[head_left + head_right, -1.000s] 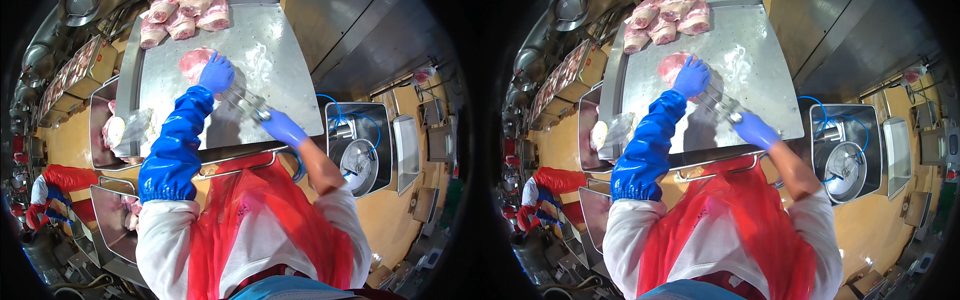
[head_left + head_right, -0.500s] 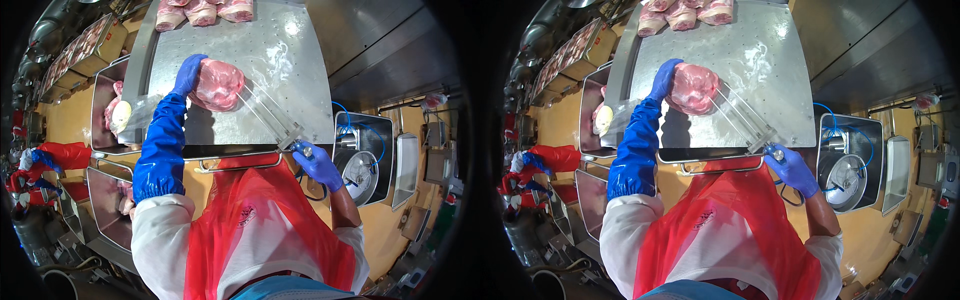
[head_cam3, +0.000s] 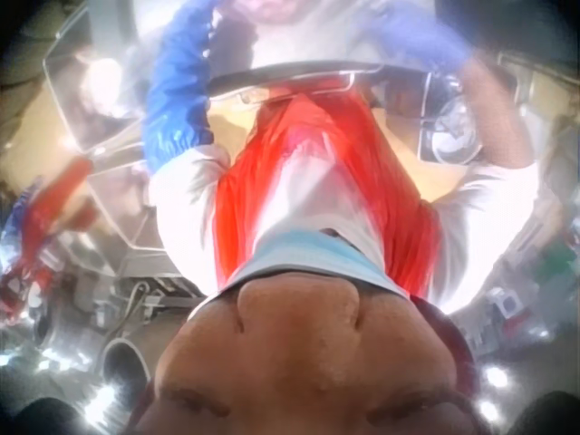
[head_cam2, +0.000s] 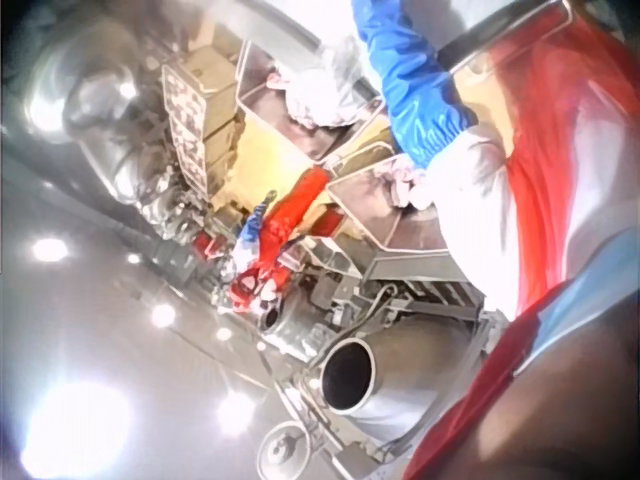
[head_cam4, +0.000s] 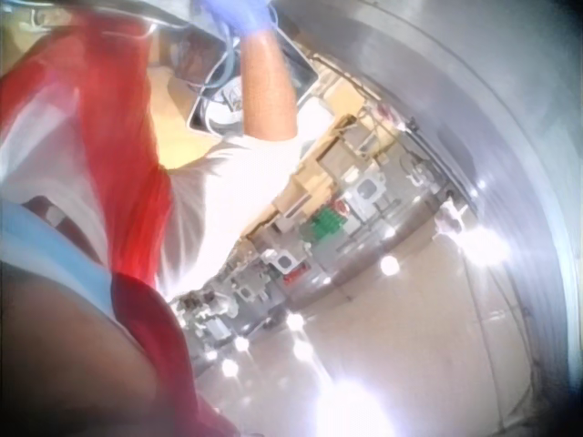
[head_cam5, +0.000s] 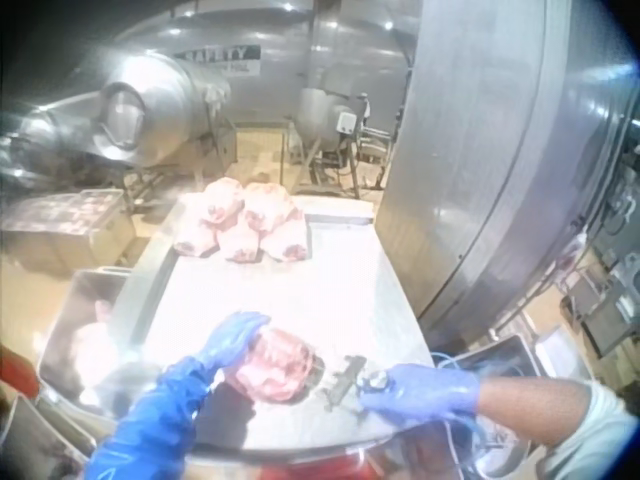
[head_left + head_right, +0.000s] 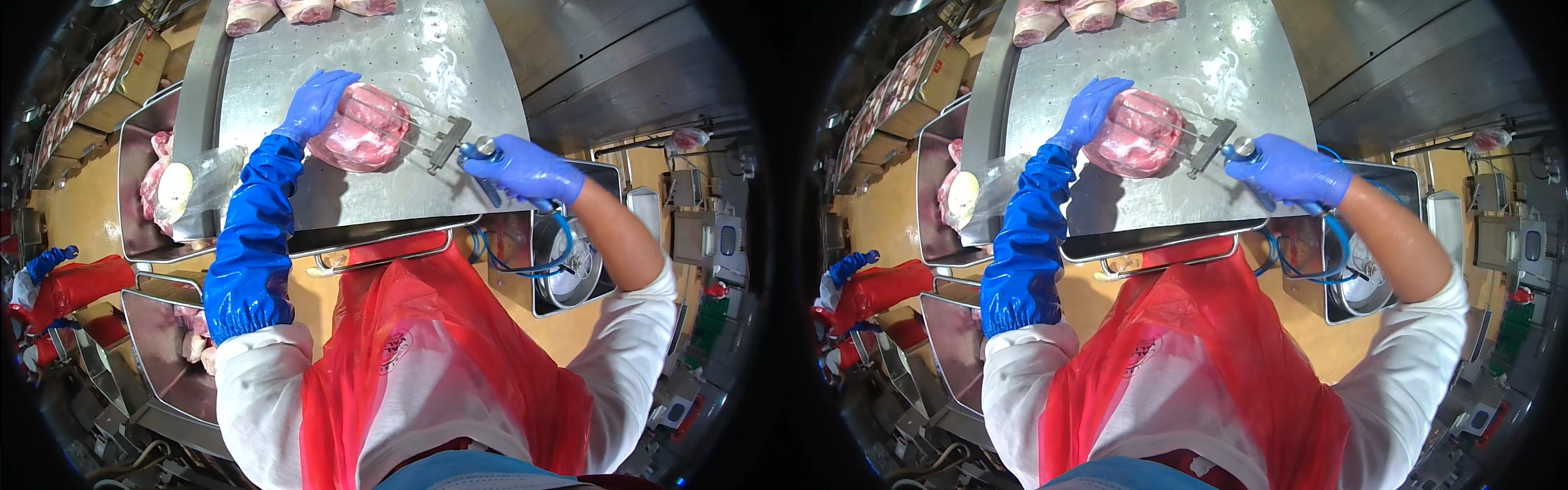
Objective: The person uses a handheld multi-pronged tenderizing tool to repeatedly pierce raw meat pieces on a stainless steel table. The person rotates each piece to cover different surfaces and places the tenderized pieces into a metal tray.
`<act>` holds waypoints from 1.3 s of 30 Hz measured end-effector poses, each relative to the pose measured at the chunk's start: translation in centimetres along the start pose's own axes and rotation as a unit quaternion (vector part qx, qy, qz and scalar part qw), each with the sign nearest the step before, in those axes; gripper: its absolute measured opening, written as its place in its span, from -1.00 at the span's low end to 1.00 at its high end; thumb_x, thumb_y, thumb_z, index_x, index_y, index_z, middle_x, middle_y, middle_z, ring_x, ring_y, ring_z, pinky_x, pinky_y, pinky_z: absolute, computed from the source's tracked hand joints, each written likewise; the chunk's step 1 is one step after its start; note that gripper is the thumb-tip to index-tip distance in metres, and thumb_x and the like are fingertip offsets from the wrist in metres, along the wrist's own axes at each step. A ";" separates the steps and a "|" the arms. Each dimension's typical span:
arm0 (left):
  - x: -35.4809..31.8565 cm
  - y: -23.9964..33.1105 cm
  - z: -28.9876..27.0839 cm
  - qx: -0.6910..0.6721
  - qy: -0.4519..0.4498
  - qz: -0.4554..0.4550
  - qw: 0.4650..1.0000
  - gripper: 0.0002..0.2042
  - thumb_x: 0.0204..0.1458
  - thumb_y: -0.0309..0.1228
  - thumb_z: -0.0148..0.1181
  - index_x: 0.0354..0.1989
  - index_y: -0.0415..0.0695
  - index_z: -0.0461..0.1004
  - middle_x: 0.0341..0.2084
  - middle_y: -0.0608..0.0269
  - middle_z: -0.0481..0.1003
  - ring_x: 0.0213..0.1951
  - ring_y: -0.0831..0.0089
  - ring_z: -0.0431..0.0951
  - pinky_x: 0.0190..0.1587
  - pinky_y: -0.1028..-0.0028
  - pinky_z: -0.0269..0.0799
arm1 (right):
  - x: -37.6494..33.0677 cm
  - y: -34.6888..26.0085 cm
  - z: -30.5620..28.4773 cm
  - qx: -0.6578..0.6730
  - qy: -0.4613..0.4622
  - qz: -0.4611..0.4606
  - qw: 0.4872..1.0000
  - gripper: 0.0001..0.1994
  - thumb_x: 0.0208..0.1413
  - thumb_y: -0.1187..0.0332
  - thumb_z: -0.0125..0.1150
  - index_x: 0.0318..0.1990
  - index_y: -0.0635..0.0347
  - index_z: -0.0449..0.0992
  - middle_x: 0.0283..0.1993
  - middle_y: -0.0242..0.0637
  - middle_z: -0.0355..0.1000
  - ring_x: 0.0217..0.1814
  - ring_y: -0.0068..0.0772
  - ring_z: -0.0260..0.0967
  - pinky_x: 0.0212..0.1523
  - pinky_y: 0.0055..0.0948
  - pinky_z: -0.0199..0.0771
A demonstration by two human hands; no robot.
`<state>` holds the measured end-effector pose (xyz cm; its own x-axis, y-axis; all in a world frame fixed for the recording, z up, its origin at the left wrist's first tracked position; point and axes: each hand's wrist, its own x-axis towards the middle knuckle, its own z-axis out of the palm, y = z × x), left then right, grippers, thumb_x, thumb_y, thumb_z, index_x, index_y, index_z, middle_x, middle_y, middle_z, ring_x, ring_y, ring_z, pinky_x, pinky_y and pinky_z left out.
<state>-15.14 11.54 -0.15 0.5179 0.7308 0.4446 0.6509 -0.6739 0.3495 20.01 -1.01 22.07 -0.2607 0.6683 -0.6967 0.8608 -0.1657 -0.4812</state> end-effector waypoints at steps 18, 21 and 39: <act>0.6 0.8 -0.3 -0.052 0.013 -0.017 0.998 -0.61 0.38 -0.21 -0.06 0.25 -0.02 0.53 0.19 0.08 0.53 0.28 0.05 0.45 0.38 0.14 0.29 | 8.0 -2.7 -0.7 -0.035 -0.094 -0.013 0.995 -0.64 -0.06 0.37 0.25 -0.08 0.36 0.59 -0.42 -0.27 0.51 -0.52 -0.47 0.46 -0.50 -0.41 0.48; 0.8 1.5 -0.4 -0.050 0.017 -0.018 0.998 -0.63 0.36 -0.23 -0.04 0.21 -0.01 0.55 0.16 0.13 0.56 0.22 0.09 0.48 0.31 0.15 0.35 | 8.8 -1.1 -0.2 -0.042 -0.057 -0.025 0.997 -0.55 -0.06 0.40 0.26 0.05 0.38 0.55 -0.28 -0.18 0.54 -0.41 -0.41 0.52 -0.41 -0.42 0.54; 1.0 2.6 -1.5 -0.028 0.010 0.004 1.000 -0.66 0.37 -0.25 -0.04 0.14 -0.06 0.59 0.11 0.08 0.56 0.21 0.05 0.47 0.30 0.16 0.36 | 8.0 -0.2 0.4 -0.067 -0.040 -0.074 0.994 -0.84 0.11 0.35 0.26 -0.25 0.26 0.50 -0.49 -0.35 0.40 -0.54 -0.54 0.38 -0.48 -0.46 0.43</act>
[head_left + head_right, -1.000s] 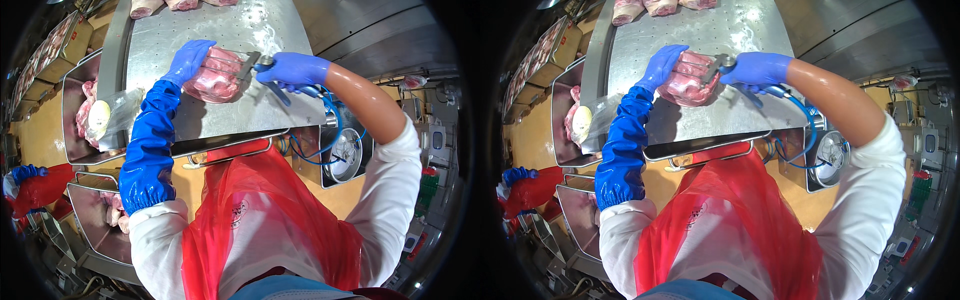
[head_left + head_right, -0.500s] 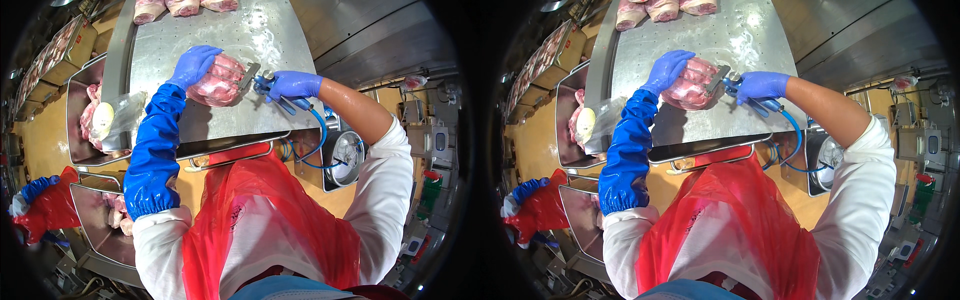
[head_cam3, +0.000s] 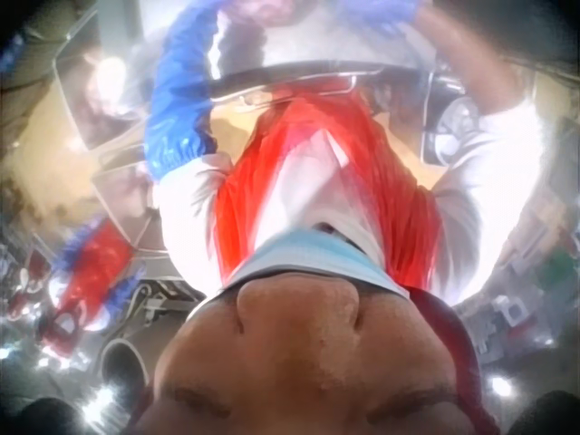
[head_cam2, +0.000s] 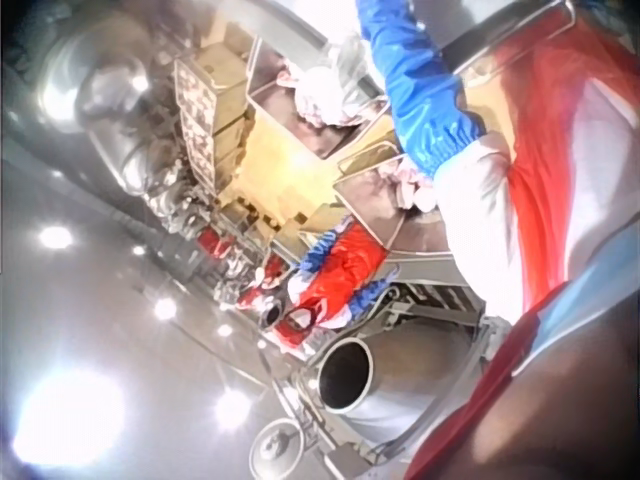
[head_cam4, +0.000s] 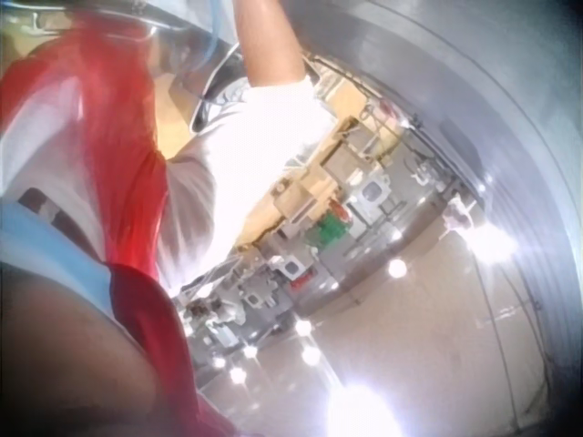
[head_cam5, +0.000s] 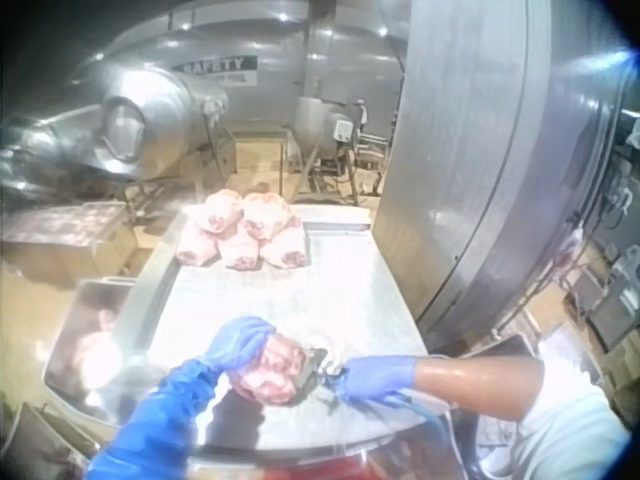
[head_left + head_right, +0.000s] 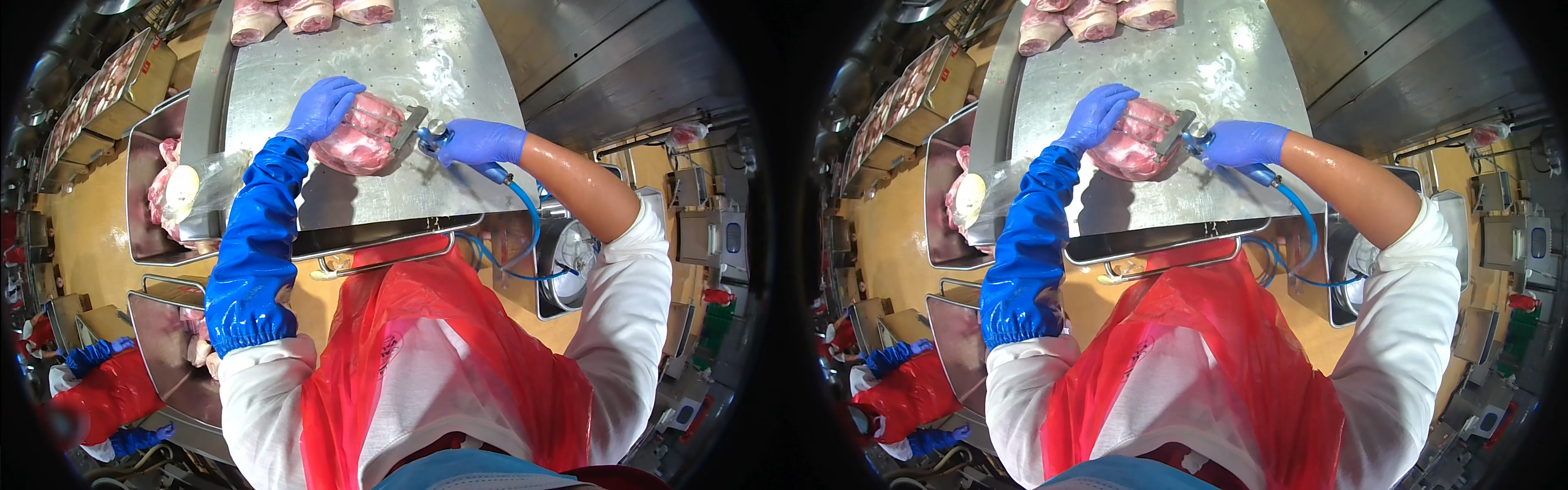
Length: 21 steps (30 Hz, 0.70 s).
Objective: The person uses a handheld multi-pronged tenderizing tool to repeatedly pierce raw meat pieces on a stainless steel table. The person rotates each piece to cover different surfaces and places the tenderized pieces into a metal tray.
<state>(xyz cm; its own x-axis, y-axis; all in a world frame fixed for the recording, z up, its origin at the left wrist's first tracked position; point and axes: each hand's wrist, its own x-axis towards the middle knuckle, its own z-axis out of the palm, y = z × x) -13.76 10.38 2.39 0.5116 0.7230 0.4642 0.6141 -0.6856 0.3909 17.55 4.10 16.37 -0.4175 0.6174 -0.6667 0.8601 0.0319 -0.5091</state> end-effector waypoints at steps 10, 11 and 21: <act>0.0 0.3 -0.4 0.008 -0.049 -0.032 0.998 -0.62 0.40 -0.25 -0.10 0.20 -0.09 0.55 0.14 0.03 0.53 0.27 -0.01 0.42 0.40 0.09 0.22 | -7.7 3.6 2.0 0.103 0.013 0.042 0.994 -0.74 0.12 0.33 0.17 -0.07 0.19 0.58 -0.47 -0.44 0.43 -0.51 -0.63 0.32 -0.48 -0.52 0.36; 0.2 0.6 -0.4 0.003 -0.049 -0.043 0.998 -0.62 0.40 -0.24 -0.10 0.20 -0.09 0.54 0.14 0.03 0.54 0.27 -0.01 0.42 0.40 0.09 0.21 | -9.1 4.4 2.2 0.119 0.035 0.022 0.992 -0.78 0.13 0.32 0.17 -0.14 0.21 0.56 -0.49 -0.41 0.43 -0.52 -0.58 0.34 -0.47 -0.46 0.37; 0.1 1.3 0.1 0.039 -0.018 0.005 0.999 -0.64 0.35 -0.25 -0.05 0.16 -0.08 0.58 0.12 0.07 0.55 0.21 -0.04 0.44 0.35 0.09 0.26 | -8.0 3.0 1.0 0.039 0.038 0.050 0.997 -0.79 0.14 0.27 0.16 -0.22 0.22 0.57 -0.51 -0.25 0.48 -0.51 -0.41 0.42 -0.38 -0.29 0.44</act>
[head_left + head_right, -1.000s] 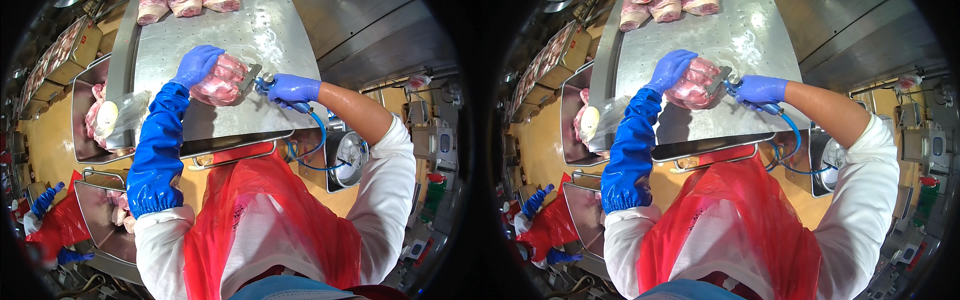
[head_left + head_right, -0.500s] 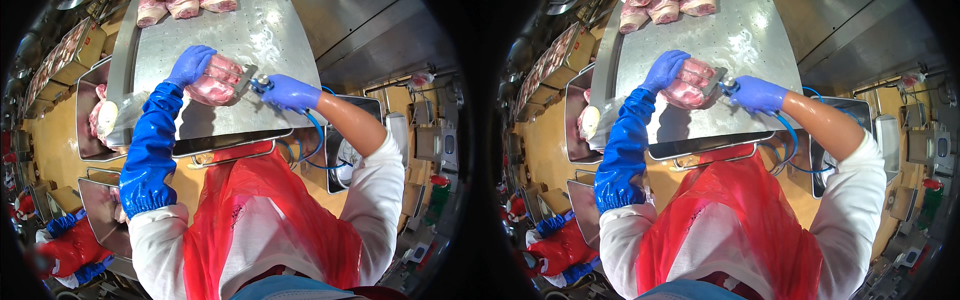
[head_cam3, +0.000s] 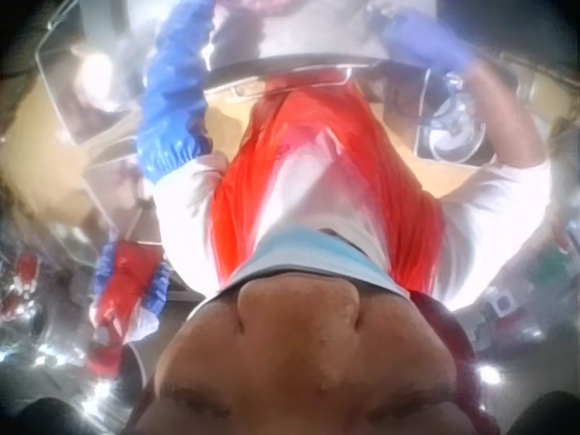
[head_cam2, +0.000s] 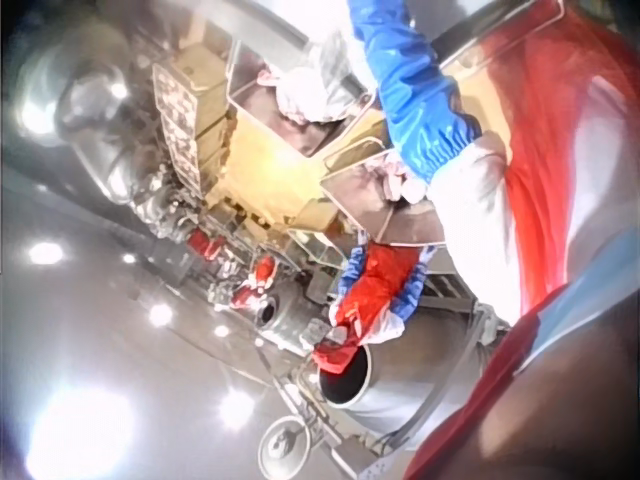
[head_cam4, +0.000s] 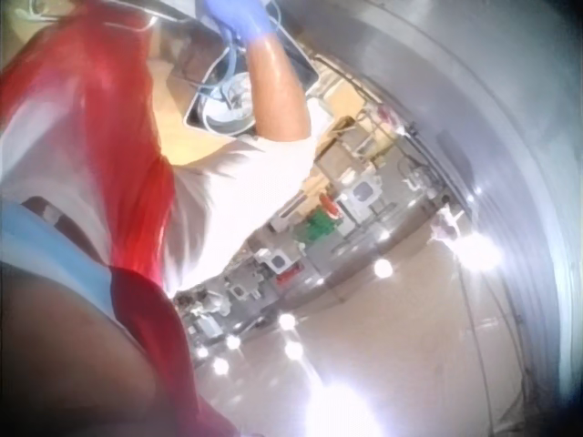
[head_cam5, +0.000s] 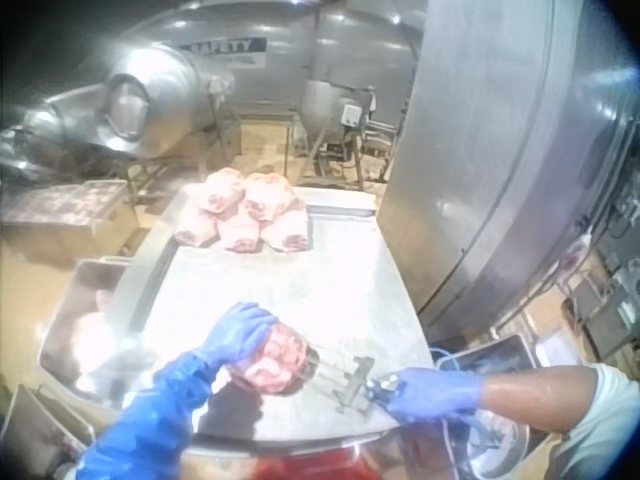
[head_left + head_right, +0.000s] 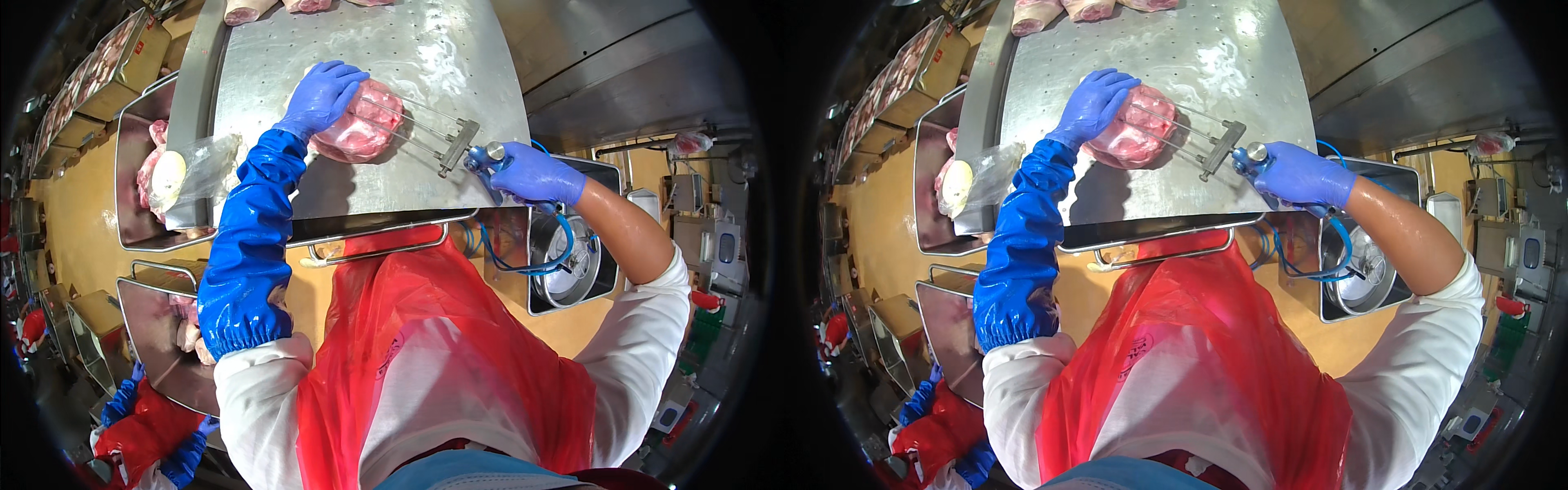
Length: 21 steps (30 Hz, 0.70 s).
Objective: The person uses a handheld multi-pronged tenderizing tool to repeatedly pierce raw meat pieces on a stainless steel table. The person rotates each piece to cover different surfaces and places the tenderized pieces into a metal tray.
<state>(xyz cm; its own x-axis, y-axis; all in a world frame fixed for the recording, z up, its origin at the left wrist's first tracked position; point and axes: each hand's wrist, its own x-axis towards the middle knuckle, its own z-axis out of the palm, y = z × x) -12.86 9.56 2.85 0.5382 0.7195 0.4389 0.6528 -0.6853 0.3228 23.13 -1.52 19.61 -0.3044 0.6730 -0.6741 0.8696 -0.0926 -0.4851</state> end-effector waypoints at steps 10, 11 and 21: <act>-0.8 -2.2 -1.1 0.026 0.022 -0.005 0.999 -0.67 0.35 -0.26 0.00 0.12 -0.10 0.60 0.05 0.08 0.59 0.18 0.04 0.48 0.34 0.13 0.29 | 10.6 -4.2 0.7 0.033 -0.073 0.005 0.997 -0.72 0.05 0.30 0.28 -0.17 0.33 0.57 -0.45 -0.30 0.48 -0.49 -0.41 0.40 -0.34 -0.28 0.50; -0.4 -1.3 -0.9 0.067 0.024 -0.001 0.997 -0.67 0.35 -0.26 0.01 0.12 -0.10 0.60 0.04 0.10 0.59 0.17 0.06 0.48 0.33 0.14 0.30 | 10.4 -4.3 0.8 0.012 -0.066 -0.006 0.998 -0.72 0.05 0.31 0.28 -0.15 0.33 0.57 -0.45 -0.29 0.47 -0.46 -0.42 0.41 -0.32 -0.30 0.51; 0.0 1.3 0.1 0.065 -0.006 0.014 0.998 -0.68 0.31 -0.29 0.05 0.13 -0.05 0.59 0.04 0.16 0.60 0.13 0.07 0.51 0.26 0.12 0.35 | 10.5 -0.1 3.2 0.112 -0.068 -0.087 0.988 -0.81 0.08 0.32 0.23 -0.36 0.29 0.48 -0.46 -0.32 0.45 -0.47 -0.47 0.43 -0.37 -0.36 0.53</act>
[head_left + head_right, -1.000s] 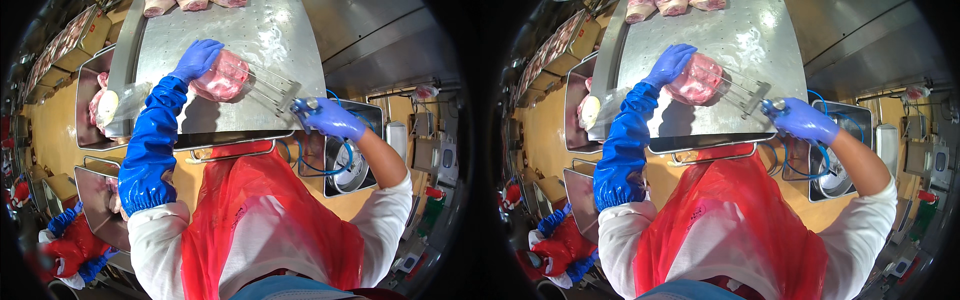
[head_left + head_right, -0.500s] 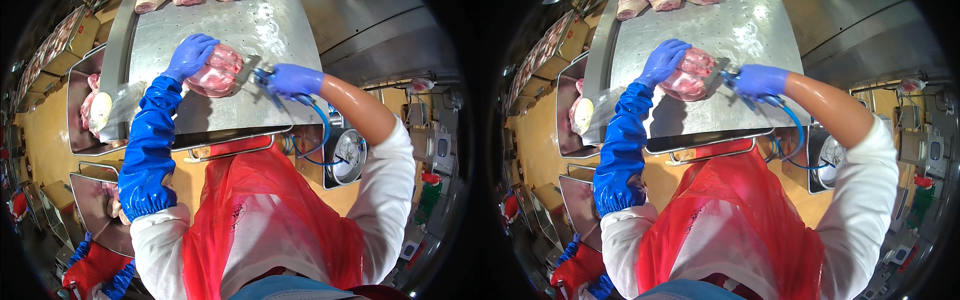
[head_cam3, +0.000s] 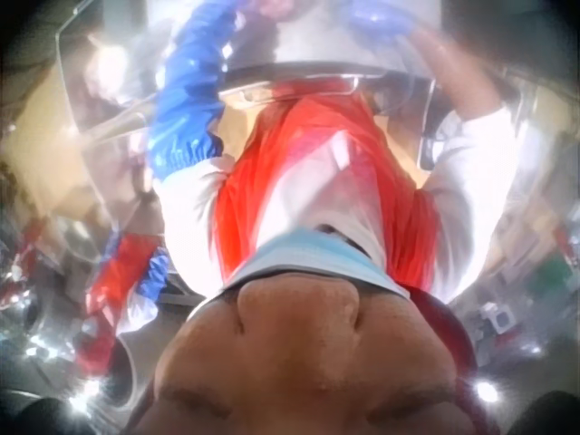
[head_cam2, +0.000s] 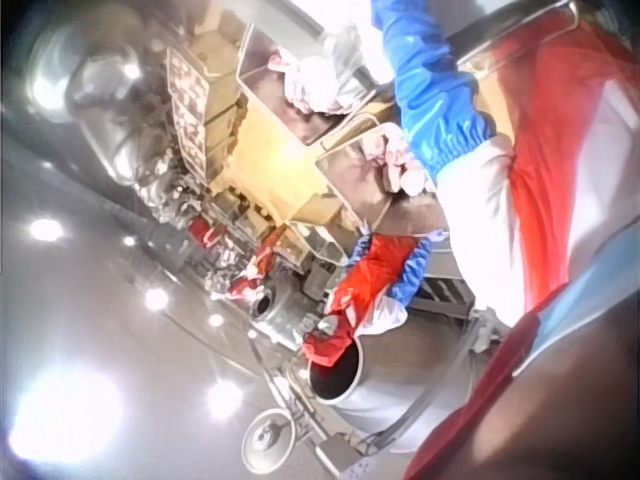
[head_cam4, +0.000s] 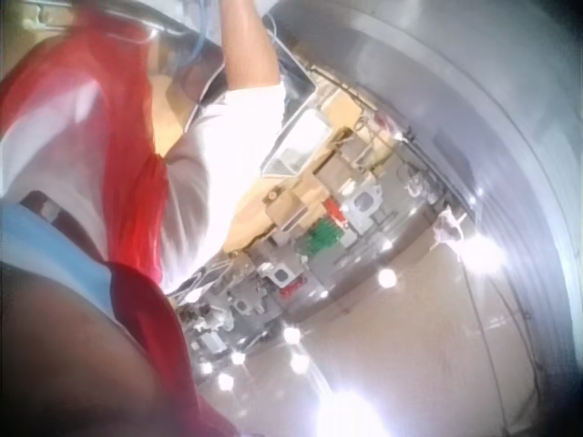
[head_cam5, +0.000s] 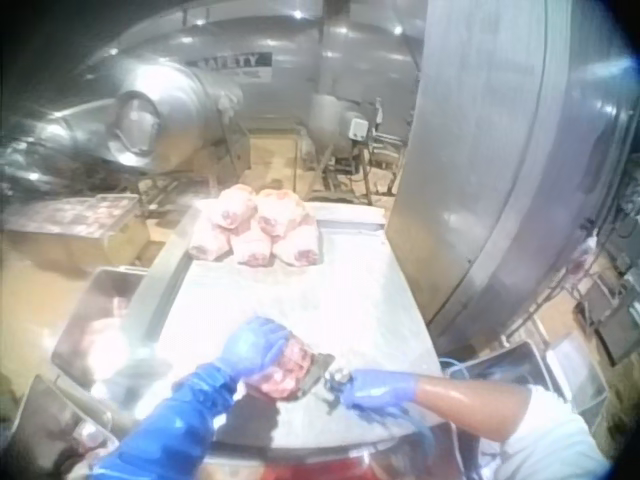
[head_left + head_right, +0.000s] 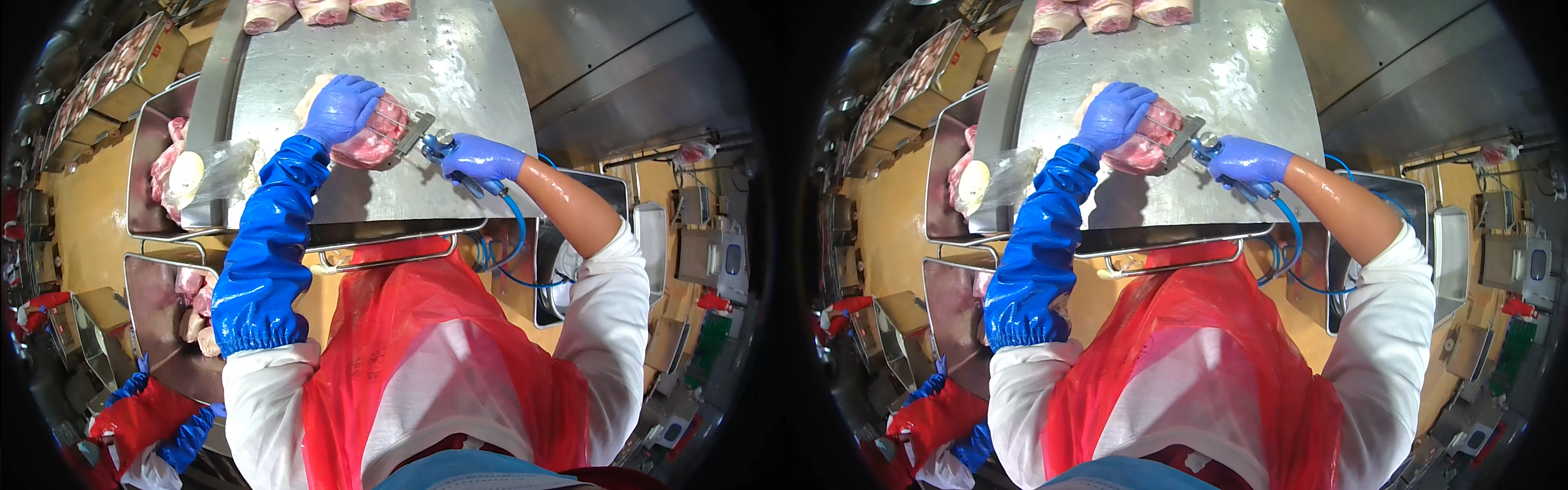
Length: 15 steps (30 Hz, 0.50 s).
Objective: The person uses a handheld multi-pronged tenderizing tool to repeatedly pierce raw meat pieces on a stainless steel table. The person rotates each piece to cover different surfaces and places the tenderized pieces into a metal tray.
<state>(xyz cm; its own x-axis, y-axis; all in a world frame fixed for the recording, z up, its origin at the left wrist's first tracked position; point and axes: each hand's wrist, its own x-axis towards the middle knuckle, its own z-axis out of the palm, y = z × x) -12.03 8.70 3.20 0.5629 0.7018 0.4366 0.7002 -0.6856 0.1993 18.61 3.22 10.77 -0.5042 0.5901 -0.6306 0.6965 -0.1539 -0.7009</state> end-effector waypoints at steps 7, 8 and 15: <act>0.3 0.4 -0.1 0.043 0.008 0.026 0.999 -0.71 0.26 -0.28 0.04 0.05 -0.01 0.61 -0.02 0.26 0.60 0.07 0.18 0.54 0.21 0.20 0.39 | 0.2 1.5 0.2 -0.035 0.011 0.012 0.999 -0.80 0.16 0.31 0.19 -0.38 0.27 0.42 -0.52 -0.36 0.37 -0.56 -0.52 0.36 -0.51 -0.41 0.43; 0.3 0.6 -0.2 0.047 0.011 0.025 0.999 -0.70 0.25 -0.28 0.04 0.05 0.00 0.61 -0.02 0.26 0.60 0.07 0.18 0.54 0.21 0.20 0.39 | 0.0 1.1 0.0 -0.053 0.015 0.023 0.998 -0.81 0.17 0.33 0.19 -0.38 0.27 0.42 -0.53 -0.36 0.36 -0.56 -0.51 0.36 -0.53 -0.41 0.43; 0.5 1.0 -0.4 0.051 0.006 0.013 0.999 -0.69 0.26 -0.26 0.04 0.07 0.00 0.60 0.02 0.25 0.60 0.09 0.17 0.54 0.22 0.19 0.39 | -0.6 0.7 -1.0 -0.068 -0.001 0.027 0.997 -0.82 0.16 0.33 0.21 -0.32 0.28 0.46 -0.52 -0.37 0.37 -0.54 -0.50 0.37 -0.49 -0.36 0.43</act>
<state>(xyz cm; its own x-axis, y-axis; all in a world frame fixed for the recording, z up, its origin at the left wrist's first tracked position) -11.27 8.29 3.95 0.5760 0.6813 0.4518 0.7270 -0.6796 0.0979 19.95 3.56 10.98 -0.4651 0.5816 -0.6674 0.7855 -0.0766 -0.6141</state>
